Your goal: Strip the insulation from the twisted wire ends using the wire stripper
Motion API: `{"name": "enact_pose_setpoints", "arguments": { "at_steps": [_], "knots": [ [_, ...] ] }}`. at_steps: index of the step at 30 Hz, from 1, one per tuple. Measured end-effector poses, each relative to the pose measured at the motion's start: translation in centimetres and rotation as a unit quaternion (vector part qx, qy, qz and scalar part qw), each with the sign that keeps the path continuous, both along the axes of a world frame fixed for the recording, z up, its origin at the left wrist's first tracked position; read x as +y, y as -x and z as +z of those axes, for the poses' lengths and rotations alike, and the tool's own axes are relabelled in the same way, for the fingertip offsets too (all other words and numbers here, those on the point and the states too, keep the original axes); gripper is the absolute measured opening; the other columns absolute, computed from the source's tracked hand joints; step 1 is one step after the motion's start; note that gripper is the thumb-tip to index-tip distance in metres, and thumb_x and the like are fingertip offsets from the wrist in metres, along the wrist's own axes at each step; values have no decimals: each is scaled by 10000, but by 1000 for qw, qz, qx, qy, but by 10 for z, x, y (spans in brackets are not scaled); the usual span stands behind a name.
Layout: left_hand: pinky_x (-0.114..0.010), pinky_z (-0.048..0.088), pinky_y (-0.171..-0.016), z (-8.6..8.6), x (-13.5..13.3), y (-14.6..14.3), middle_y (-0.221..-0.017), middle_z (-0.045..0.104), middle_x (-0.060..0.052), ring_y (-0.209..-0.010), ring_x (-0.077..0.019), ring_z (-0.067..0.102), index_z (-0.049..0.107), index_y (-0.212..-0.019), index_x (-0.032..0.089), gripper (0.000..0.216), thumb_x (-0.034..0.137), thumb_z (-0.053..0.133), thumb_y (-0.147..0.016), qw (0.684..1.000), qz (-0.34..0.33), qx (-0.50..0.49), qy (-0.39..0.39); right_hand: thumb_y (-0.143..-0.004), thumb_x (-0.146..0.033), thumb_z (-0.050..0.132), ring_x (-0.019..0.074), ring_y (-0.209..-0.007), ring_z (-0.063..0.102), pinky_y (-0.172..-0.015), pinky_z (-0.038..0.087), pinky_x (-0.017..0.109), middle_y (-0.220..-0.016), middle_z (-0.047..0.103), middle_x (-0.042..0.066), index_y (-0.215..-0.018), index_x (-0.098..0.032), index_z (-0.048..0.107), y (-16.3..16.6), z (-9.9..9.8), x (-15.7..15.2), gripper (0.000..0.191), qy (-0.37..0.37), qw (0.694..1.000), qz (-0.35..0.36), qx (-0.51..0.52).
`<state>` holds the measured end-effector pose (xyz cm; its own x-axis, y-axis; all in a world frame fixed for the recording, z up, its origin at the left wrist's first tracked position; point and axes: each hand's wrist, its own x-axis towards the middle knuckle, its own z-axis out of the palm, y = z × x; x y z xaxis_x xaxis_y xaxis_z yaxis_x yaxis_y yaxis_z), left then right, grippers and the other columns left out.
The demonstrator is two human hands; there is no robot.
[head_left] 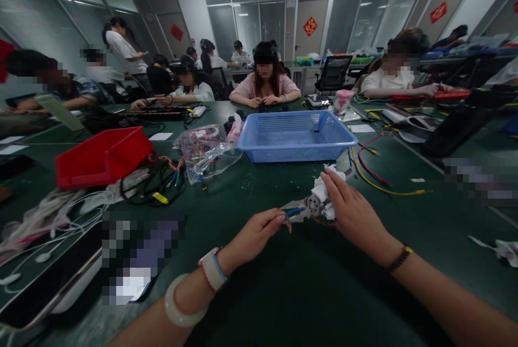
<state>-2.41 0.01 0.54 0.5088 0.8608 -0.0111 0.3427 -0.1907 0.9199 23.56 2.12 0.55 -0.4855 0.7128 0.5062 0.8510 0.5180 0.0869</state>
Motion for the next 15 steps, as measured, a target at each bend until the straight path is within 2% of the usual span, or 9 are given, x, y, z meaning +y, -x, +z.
{"name": "enact_pose_setpoints", "arguments": {
  "at_steps": [7,12,15],
  "knots": [
    [-236,337,-614,2,-1,0,-776,481,-5,-663,-124,401,636,-1001,159,413,449,345,-968,999,-28,-13,10,-771,-52,424,327,-1298,393,-1032,407,485,-1469,317,219,-1464,-78,175,1,-6,1,737,19,1000,5,-7],
    [-236,332,-604,0,0,1,-781,481,-11,-664,-126,392,631,-987,156,425,462,336,-967,999,-34,-16,24,-823,-134,447,307,-1144,524,-982,440,481,-1327,481,218,-1360,-78,353,2,-7,2,548,11,1000,9,-16],
    [-229,315,-583,-2,1,1,-750,449,1,-643,-120,370,627,-992,151,423,469,350,-962,999,-32,-21,38,-860,-208,447,302,-1072,564,-931,468,472,-1277,522,224,-1315,-77,397,3,-7,1,476,9,1000,4,-19]
  ]
}}
